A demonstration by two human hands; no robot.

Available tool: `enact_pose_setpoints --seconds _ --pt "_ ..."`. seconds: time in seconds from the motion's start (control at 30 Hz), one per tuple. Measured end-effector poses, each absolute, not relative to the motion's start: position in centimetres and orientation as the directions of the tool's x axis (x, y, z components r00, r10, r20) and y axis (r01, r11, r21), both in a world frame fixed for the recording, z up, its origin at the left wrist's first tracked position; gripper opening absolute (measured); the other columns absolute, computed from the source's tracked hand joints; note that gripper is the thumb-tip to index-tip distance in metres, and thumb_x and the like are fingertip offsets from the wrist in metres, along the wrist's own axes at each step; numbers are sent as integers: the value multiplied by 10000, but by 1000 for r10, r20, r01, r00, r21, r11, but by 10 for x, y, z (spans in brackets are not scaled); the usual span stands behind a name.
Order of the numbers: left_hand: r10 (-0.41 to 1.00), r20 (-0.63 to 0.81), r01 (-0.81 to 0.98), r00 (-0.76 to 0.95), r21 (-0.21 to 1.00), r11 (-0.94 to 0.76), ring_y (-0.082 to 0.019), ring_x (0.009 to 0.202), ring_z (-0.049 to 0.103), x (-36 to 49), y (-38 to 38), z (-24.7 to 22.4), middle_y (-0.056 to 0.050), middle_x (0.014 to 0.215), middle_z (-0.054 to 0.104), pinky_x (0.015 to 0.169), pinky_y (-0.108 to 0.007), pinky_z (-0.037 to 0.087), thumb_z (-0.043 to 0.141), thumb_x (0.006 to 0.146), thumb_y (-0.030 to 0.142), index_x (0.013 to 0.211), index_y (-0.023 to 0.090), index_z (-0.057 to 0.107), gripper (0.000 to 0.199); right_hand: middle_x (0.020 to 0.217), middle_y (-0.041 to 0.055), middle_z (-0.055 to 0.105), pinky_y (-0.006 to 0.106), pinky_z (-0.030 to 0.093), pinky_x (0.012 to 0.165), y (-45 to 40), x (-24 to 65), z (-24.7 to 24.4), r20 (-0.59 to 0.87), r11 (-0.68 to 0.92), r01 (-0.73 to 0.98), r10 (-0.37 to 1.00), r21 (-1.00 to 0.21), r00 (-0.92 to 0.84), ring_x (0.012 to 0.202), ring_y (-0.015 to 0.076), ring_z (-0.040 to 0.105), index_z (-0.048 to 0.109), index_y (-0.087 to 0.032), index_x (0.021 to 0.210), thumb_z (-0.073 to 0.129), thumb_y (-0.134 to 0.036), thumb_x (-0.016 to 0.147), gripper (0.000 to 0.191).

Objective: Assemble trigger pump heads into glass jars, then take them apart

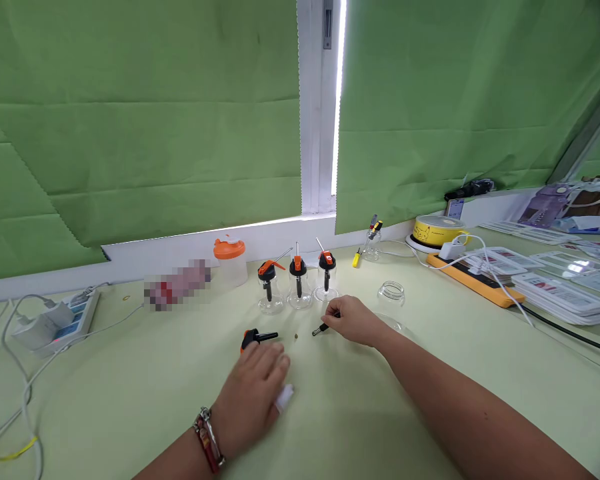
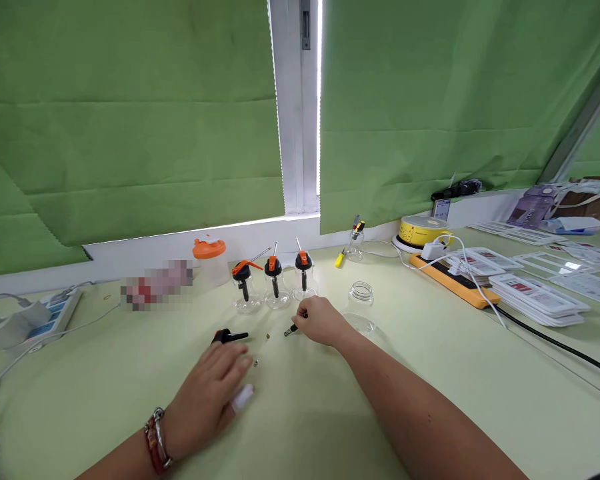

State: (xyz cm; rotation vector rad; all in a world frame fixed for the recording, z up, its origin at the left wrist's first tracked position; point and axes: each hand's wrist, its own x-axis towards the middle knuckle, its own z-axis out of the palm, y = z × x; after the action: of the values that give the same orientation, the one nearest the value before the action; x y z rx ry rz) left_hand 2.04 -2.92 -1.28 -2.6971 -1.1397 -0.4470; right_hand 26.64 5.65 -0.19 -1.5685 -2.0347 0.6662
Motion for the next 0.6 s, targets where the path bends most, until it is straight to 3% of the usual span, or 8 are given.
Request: enact_pose_setpoints --seconds 0.2,0.6 --pt "668 112 669 735 36 -742 -278 1106 491 31 -36 -10 -115 1200 569 1047 -503 246 442 863 360 1195 165 516 392 647 9 608 224 338 482 58 272 -3 59 237 753 965 -614 -255 549 116 492 592 -185 656 519 -283 739 148" --pt "723 102 718 683 87 -691 -338 1307 303 20 -22 -29 -181 1426 338 1063 -552 197 379 855 559 1378 184 317 646 800 48 626 233 360 552 55 280 2 -49 191 783 961 -592 -272 655 140 531 619 -177 751 535 -203 764 89"
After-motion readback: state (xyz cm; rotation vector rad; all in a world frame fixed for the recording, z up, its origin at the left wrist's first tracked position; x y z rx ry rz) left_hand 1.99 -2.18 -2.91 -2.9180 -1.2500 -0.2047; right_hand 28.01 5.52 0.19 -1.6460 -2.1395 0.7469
